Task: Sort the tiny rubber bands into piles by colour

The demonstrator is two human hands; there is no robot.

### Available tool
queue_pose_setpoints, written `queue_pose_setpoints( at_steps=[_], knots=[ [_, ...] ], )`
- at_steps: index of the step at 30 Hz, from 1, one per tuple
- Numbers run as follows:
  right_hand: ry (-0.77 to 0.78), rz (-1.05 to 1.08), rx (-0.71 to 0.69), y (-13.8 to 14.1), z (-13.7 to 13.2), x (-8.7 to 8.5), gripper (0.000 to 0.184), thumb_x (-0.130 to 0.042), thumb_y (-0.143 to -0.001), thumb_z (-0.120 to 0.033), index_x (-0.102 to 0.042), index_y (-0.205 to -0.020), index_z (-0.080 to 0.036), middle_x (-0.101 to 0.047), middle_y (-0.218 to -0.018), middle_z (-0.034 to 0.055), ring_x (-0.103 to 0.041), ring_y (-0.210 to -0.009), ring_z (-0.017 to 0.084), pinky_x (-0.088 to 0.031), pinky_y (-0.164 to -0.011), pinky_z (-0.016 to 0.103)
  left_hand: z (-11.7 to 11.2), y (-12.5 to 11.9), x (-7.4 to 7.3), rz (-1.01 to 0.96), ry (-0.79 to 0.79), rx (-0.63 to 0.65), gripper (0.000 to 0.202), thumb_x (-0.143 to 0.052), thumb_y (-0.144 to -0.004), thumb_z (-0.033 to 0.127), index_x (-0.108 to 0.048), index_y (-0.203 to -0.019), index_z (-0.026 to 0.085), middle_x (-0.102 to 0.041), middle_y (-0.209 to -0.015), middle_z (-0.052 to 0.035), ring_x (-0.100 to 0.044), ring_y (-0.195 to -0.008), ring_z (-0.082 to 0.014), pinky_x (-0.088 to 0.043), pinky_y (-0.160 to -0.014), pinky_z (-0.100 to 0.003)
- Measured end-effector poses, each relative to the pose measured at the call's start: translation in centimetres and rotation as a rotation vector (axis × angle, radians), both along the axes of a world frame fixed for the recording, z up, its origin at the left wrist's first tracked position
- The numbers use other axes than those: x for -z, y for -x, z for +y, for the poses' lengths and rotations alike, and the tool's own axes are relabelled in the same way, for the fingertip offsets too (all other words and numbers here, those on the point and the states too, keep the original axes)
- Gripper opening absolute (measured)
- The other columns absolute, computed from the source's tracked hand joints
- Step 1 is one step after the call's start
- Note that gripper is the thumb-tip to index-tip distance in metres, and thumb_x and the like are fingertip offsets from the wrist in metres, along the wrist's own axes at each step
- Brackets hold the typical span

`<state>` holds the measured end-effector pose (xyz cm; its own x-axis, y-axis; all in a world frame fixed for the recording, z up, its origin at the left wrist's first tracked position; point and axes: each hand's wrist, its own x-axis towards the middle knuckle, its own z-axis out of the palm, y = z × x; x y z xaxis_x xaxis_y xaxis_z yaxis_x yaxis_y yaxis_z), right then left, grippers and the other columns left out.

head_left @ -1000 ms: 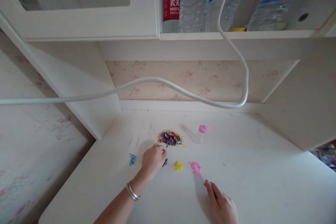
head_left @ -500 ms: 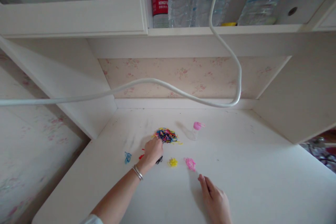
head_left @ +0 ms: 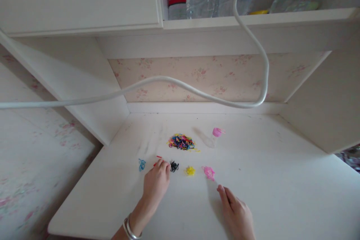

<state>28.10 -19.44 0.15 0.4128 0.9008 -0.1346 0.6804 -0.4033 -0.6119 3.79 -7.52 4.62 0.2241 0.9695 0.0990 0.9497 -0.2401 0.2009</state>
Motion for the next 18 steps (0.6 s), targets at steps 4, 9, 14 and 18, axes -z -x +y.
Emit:
queue_pose_setpoints(
  at_steps=[4,9,14,18],
  knots=[
    [-0.01,-0.01,0.001,0.1,-0.1,0.0,0.05,-0.024,-0.089,-0.06,-0.065,-0.088,-0.031,-0.074,-0.083,0.0012,-0.068,-0.074,0.017,-0.044,-0.059,0.02,-0.9,-0.3,1.7,0.014,-0.029,-0.018,0.027,-0.037,-0.093,0.026,-0.064,-0.093,0.023,-0.066,-0.099,-0.0045,-0.064,-0.083,-0.015,-0.045,-0.065,-0.021],
    [-0.001,-0.023,0.004,0.2,-0.1,0.0,0.051,-0.023,-0.089,-0.06,-0.064,-0.087,-0.031,-0.073,-0.082,0.0011,-0.068,-0.074,0.018,-0.043,-0.06,0.021,-1.0,-0.6,2.7,0.037,-0.028,-0.015,0.026,-0.037,-0.093,0.024,-0.063,-0.092,0.022,-0.067,-0.095,-0.0037,-0.065,-0.079,-0.0157,-0.045,-0.061,-0.022],
    [0.007,-0.029,-0.009,0.2,-0.1,0.1,0.05,-0.023,-0.09,-0.059,-0.064,-0.086,-0.031,-0.073,-0.081,0.0005,-0.068,-0.075,0.018,-0.043,-0.06,0.021,-1.2,-0.4,2.7,0.011,-0.026,-0.018,0.027,-0.037,-0.093,0.024,-0.064,-0.096,0.023,-0.067,-0.096,-0.004,-0.065,-0.08,-0.0152,-0.046,-0.064,-0.022],
    [0.004,-0.039,-0.012,0.0,-0.2,0.2,0.049,-0.023,-0.09,-0.058,-0.064,-0.086,-0.031,-0.073,-0.084,0.0008,-0.068,-0.076,0.018,-0.043,-0.061,0.021,-1.4,-0.1,2.6,-0.005,-0.03,-0.03,0.028,-0.037,-0.093,0.024,-0.063,-0.101,0.023,-0.067,-0.102,-0.0051,-0.065,-0.083,-0.0156,-0.047,-0.067,-0.022]
  ],
)
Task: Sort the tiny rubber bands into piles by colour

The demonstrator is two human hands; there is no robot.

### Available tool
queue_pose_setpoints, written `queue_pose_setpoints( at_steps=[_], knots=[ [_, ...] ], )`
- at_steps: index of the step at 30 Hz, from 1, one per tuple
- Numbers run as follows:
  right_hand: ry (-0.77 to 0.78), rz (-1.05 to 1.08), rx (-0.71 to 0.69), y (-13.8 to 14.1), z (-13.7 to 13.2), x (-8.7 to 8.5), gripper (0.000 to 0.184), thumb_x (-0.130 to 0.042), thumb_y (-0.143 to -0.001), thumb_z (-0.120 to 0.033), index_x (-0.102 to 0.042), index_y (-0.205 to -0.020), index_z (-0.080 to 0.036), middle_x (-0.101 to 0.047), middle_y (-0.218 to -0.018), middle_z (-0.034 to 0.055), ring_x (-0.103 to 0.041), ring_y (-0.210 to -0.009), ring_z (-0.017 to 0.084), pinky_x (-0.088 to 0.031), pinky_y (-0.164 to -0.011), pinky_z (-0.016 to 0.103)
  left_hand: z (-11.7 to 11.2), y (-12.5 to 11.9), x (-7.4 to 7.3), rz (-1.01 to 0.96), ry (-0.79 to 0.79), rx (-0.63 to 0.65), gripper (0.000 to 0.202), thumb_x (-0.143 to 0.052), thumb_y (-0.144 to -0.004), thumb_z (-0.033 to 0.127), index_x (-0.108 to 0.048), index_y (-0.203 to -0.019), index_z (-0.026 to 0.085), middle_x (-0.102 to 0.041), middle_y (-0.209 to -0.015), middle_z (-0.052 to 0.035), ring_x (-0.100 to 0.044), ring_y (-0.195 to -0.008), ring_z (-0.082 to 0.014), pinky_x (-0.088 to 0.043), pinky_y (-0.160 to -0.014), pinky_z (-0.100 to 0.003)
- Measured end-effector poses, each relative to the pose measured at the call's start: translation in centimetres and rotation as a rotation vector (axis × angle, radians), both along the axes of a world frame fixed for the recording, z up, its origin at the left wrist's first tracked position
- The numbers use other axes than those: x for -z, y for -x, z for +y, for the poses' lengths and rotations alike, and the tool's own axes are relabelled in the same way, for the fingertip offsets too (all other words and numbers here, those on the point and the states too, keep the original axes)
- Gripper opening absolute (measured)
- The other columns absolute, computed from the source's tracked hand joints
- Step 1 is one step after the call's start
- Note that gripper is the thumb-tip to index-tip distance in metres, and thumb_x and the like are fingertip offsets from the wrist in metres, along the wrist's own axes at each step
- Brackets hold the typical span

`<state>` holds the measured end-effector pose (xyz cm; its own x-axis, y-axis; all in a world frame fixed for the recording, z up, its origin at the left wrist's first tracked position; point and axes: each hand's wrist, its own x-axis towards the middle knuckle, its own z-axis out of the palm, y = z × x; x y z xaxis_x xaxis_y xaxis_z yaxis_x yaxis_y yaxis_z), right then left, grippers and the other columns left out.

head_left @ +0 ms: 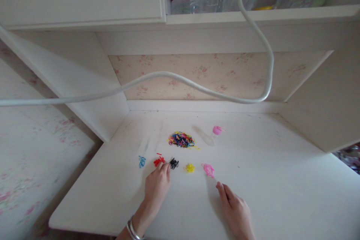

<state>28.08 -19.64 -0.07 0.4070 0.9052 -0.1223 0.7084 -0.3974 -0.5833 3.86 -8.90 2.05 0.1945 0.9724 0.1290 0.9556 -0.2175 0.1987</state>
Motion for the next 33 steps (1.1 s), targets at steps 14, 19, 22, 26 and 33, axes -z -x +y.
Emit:
queue_pose_setpoints(
  at_steps=[14,19,22,26,33],
  knots=[
    [0.007,-0.017,-0.002,0.27,0.09,-0.25,0.05,-0.022,-0.091,-0.057,-0.064,-0.087,-0.03,-0.073,-0.083,0.0008,-0.068,-0.077,0.018,-0.042,-0.061,0.021,0.27,-0.48,0.26,0.038,0.021,0.018,0.031,-0.034,-0.093,0.022,-0.061,-0.109,0.022,-0.065,-0.108,-0.007,-0.066,-0.087,-0.0173,-0.049,-0.067,-0.024],
    [0.019,-0.028,-0.008,0.25,0.04,-0.39,0.049,-0.022,-0.091,-0.057,-0.064,-0.088,-0.031,-0.073,-0.081,0.0007,-0.067,-0.076,0.018,-0.041,-0.06,0.021,0.34,-0.34,0.56,0.04,0.013,0.005,0.032,-0.034,-0.094,0.022,-0.058,-0.115,0.022,-0.064,-0.112,-0.0069,-0.066,-0.088,-0.0168,-0.049,-0.067,-0.023],
    [0.016,-0.042,-0.007,0.25,0.03,-0.3,0.051,-0.022,-0.091,-0.058,-0.063,-0.085,-0.03,-0.072,-0.075,0.0007,-0.067,-0.073,0.018,-0.04,-0.057,0.021,0.42,-0.29,0.8,0.057,0.001,0.007,0.033,-0.034,-0.094,0.022,-0.056,-0.118,0.021,-0.063,-0.115,-0.0075,-0.066,-0.089,-0.0173,-0.05,-0.067,-0.024],
    [0.011,-0.037,-0.002,0.23,0.03,-0.19,0.051,-0.021,-0.091,-0.059,-0.063,-0.085,-0.03,-0.071,-0.075,0.0008,-0.067,-0.071,0.018,-0.04,-0.058,0.021,0.49,-0.37,0.94,0.067,0.022,0.002,0.031,-0.035,-0.093,0.021,-0.059,-0.111,0.021,-0.065,-0.111,-0.0069,-0.066,-0.085,-0.0167,-0.049,-0.064,-0.023],
    [0.023,-0.007,0.006,0.18,0.06,-0.11,0.05,-0.022,-0.09,-0.06,-0.062,-0.087,-0.03,-0.072,-0.08,0.0009,-0.067,-0.078,0.019,-0.04,-0.062,0.022,0.65,-0.64,0.46,-0.031,0.037,0.018,0.026,-0.038,-0.092,0.02,-0.061,-0.103,0.023,-0.066,-0.105,-0.0038,-0.065,-0.087,-0.0151,-0.048,-0.07,-0.023]
  ],
)
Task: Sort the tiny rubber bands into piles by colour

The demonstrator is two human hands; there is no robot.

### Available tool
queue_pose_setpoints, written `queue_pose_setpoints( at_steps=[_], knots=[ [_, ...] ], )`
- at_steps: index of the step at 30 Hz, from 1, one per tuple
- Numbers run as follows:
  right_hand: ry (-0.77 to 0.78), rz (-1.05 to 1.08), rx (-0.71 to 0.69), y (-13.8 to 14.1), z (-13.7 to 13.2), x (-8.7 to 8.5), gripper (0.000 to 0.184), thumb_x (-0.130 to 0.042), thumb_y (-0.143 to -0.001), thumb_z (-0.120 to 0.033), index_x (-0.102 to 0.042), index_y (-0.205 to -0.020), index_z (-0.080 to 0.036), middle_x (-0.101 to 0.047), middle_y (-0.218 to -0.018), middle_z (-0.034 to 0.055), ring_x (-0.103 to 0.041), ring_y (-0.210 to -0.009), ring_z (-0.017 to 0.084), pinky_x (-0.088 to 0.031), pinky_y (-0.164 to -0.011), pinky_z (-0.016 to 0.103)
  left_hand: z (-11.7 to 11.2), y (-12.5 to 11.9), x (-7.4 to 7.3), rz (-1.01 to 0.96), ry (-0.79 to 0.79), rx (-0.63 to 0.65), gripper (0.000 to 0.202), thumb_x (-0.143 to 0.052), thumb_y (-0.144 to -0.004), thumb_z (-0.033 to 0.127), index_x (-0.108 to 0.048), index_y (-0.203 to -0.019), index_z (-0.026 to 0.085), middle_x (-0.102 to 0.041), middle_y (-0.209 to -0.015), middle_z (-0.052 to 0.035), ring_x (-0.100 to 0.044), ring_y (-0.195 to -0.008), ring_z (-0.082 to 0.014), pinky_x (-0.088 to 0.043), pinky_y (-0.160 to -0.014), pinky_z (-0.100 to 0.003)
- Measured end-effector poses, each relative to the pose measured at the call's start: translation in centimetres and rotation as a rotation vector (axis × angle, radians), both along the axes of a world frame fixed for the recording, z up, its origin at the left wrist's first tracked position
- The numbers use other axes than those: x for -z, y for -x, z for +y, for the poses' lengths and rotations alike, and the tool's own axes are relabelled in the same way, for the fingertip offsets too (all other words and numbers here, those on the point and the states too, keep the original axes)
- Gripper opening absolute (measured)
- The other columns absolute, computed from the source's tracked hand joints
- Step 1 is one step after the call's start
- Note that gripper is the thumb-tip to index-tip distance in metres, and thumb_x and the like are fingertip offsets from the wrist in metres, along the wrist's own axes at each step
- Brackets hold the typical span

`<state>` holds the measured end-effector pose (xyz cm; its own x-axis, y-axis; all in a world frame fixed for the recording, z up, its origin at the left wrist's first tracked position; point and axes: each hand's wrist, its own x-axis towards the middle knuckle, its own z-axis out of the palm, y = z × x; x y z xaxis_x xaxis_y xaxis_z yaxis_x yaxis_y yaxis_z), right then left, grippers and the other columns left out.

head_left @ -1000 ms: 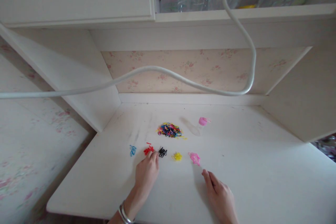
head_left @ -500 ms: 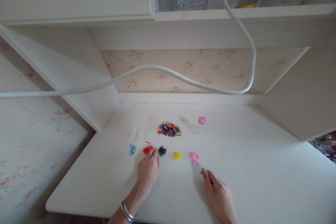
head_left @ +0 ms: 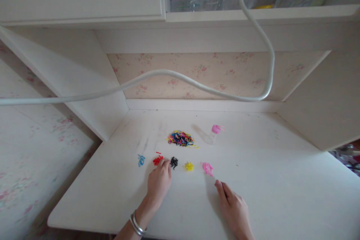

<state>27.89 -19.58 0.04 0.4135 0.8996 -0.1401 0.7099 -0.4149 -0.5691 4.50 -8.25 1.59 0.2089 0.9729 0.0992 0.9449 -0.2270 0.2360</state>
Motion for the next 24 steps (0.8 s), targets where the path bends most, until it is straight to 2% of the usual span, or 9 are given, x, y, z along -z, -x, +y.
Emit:
queue_pose_setpoints(
  at_steps=[5,11,14,17,20,24],
  knots=[
    [-0.006,0.009,-0.004,0.1,0.0,-0.1,0.049,-0.022,-0.091,-0.059,-0.061,-0.084,-0.03,-0.071,-0.077,0.0004,-0.066,-0.074,0.019,-0.039,-0.06,0.022,0.3,0.0,-0.1,-0.073,0.033,-0.016,0.024,-0.04,-0.091,0.022,-0.063,-0.099,0.023,-0.067,-0.097,-0.0032,-0.065,-0.084,-0.0147,-0.048,-0.072,-0.023],
    [0.001,0.047,0.013,0.1,0.0,-0.1,0.048,-0.024,-0.09,-0.059,-0.062,-0.086,-0.03,-0.072,-0.081,0.0012,-0.066,-0.078,0.02,-0.039,-0.062,0.023,0.1,0.5,0.4,-0.111,-0.002,-0.019,0.024,-0.04,-0.091,0.023,-0.063,-0.099,0.023,-0.068,-0.097,-0.0035,-0.066,-0.085,-0.0158,-0.049,-0.074,-0.024],
    [-0.028,0.09,0.053,0.0,0.1,0.0,0.049,-0.027,-0.088,-0.061,-0.065,-0.088,-0.028,-0.072,-0.084,0.0024,-0.066,-0.079,0.02,-0.04,-0.063,0.022,-0.5,1.4,0.4,-0.145,-0.036,-0.005,0.024,-0.041,-0.091,0.024,-0.062,-0.101,0.023,-0.067,-0.104,-0.0042,-0.066,-0.086,-0.0163,-0.05,-0.074,-0.025],
    [-0.075,0.174,0.108,-0.1,0.7,-0.5,0.055,-0.028,-0.088,-0.061,-0.067,-0.091,-0.022,-0.07,-0.073,0.0025,-0.063,-0.068,0.017,-0.04,-0.056,0.021,-1.6,3.1,0.5,-0.207,-0.067,0.034,0.025,-0.04,-0.092,0.027,-0.062,-0.1,0.022,-0.066,-0.104,-0.0051,-0.066,-0.087,-0.0169,-0.052,-0.076,-0.027],
    [-0.09,0.149,0.022,-0.1,2.4,-1.9,0.051,-0.032,-0.088,-0.058,-0.067,-0.095,-0.021,-0.065,-0.061,-0.0011,-0.057,-0.055,0.013,-0.036,-0.05,0.02,-3.1,5.7,1.3,-0.29,-0.069,0.052,0.026,-0.039,-0.092,0.031,-0.063,-0.098,0.022,-0.067,-0.096,-0.0052,-0.066,-0.085,-0.0174,-0.053,-0.076,-0.028],
    [-0.064,-0.071,-0.168,0.3,6.8,-4.3,0.038,-0.035,-0.09,-0.045,-0.067,-0.097,-0.026,-0.067,-0.068,-0.0016,-0.06,-0.06,0.012,-0.038,-0.056,0.019,-4.7,8.6,2.8,-0.428,-0.13,0.035,0.027,-0.043,-0.09,0.034,-0.064,-0.098,0.02,-0.068,-0.092,-0.0065,-0.066,-0.086,-0.0179,-0.054,-0.074,-0.027]
  ],
)
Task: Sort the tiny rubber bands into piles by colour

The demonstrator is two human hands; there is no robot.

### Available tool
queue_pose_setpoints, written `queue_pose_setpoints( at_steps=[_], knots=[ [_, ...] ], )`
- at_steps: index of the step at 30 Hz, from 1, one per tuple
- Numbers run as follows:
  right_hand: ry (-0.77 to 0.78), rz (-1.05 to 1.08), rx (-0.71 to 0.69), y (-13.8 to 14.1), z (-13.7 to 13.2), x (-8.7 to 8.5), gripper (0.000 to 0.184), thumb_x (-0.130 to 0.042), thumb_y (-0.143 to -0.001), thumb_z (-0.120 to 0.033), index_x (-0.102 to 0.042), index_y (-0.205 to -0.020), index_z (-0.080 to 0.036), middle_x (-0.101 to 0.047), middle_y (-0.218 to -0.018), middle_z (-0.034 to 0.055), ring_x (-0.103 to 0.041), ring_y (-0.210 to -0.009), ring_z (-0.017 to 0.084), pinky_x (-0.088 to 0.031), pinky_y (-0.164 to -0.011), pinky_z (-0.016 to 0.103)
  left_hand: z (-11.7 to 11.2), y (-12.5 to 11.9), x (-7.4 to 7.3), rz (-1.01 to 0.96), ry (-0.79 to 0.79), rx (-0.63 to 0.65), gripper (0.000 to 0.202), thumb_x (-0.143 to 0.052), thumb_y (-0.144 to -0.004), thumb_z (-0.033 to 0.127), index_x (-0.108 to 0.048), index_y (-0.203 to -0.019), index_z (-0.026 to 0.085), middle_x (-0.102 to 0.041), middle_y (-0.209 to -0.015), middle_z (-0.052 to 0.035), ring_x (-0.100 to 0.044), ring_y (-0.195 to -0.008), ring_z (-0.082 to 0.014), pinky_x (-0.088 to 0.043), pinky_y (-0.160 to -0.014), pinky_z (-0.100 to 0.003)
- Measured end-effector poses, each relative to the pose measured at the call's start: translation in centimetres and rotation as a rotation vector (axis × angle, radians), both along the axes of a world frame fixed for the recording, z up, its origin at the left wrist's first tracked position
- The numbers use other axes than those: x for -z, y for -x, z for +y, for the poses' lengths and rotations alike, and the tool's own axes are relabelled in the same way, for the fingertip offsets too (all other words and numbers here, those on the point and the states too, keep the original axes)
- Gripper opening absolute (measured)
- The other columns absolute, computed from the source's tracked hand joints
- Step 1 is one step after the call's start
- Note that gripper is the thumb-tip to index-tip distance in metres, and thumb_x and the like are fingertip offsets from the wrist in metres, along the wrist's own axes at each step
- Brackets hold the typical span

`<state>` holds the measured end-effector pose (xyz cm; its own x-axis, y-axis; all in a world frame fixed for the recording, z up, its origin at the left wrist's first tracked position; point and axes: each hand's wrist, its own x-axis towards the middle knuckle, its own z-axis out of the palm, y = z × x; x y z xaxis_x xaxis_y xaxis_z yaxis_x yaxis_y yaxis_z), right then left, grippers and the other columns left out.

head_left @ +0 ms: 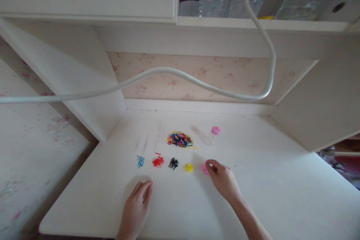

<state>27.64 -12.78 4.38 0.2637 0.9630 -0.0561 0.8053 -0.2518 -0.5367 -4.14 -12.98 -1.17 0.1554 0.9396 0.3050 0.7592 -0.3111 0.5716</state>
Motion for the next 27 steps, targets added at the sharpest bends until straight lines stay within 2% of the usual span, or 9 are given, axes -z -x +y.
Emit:
queue_pose_setpoints(
  at_steps=[3,6,10,13,19,27],
  knots=[
    [0.158,-0.234,-0.045,0.4,3.9,-1.1,0.036,-0.035,-0.09,-0.037,-0.065,-0.108,-0.03,-0.071,-0.083,0.0015,-0.065,-0.075,0.014,-0.04,-0.063,0.02,-0.3,0.7,0.3,-0.083,-0.014,-0.02,0.027,-0.044,-0.09,0.035,-0.065,-0.098,0.02,-0.069,-0.091,-0.0064,-0.066,-0.082,-0.0174,-0.055,-0.07,-0.026],
    [0.223,-0.344,-0.057,0.9,7.1,-1.2,0.034,-0.043,-0.087,-0.035,-0.062,-0.116,-0.033,-0.07,-0.1,0.0055,-0.065,-0.088,0.019,-0.043,-0.069,0.025,0.0,0.4,-0.1,-0.122,-0.012,-0.052,0.028,-0.044,-0.09,0.037,-0.066,-0.096,0.02,-0.069,-0.088,-0.0055,-0.067,-0.078,-0.0166,-0.056,-0.065,-0.024],
    [0.26,-0.418,-0.106,1.5,9.1,-0.6,0.03,-0.042,-0.087,-0.029,-0.067,-0.105,-0.029,-0.07,-0.1,0.0084,-0.065,-0.091,0.022,-0.045,-0.072,0.029,0.1,0.0,-0.4,-0.103,-0.009,-0.046,0.03,-0.043,-0.09,0.038,-0.066,-0.094,0.02,-0.069,-0.086,-0.0058,-0.067,-0.074,-0.0163,-0.056,-0.064,-0.024],
    [0.273,-0.452,-0.13,1.8,9.2,-0.1,0.033,-0.036,-0.09,-0.026,-0.068,-0.099,-0.024,-0.069,-0.099,0.0108,-0.064,-0.092,0.023,-0.045,-0.074,0.031,0.0,0.0,-0.3,-0.075,0.012,-0.025,0.03,-0.042,-0.091,0.038,-0.065,-0.097,0.02,-0.068,-0.088,-0.0065,-0.067,-0.077,-0.0164,-0.055,-0.067,-0.025],
    [0.27,-0.463,-0.154,2.2,8.2,-0.2,0.031,-0.034,-0.092,-0.025,-0.064,-0.101,-0.018,-0.068,-0.099,0.0135,-0.063,-0.094,0.022,-0.043,-0.075,0.03,-0.1,0.1,-0.2,-0.032,0.039,-0.005,0.028,-0.041,-0.091,0.036,-0.065,-0.097,0.022,-0.067,-0.09,-0.0057,-0.066,-0.08,-0.016,-0.054,-0.07,-0.024],
    [0.218,-0.391,-0.222,3.7,5.0,-1.8,0.036,-0.03,-0.094,-0.036,-0.065,-0.099,-0.026,-0.07,-0.095,0.0055,-0.064,-0.087,0.017,-0.038,-0.068,0.024,-0.2,-0.1,-0.4,-0.011,0.054,0.016,0.026,-0.041,-0.092,0.033,-0.064,-0.097,0.023,-0.067,-0.087,-0.0041,-0.065,-0.078,-0.0143,-0.053,-0.067,-0.021]
  ],
)
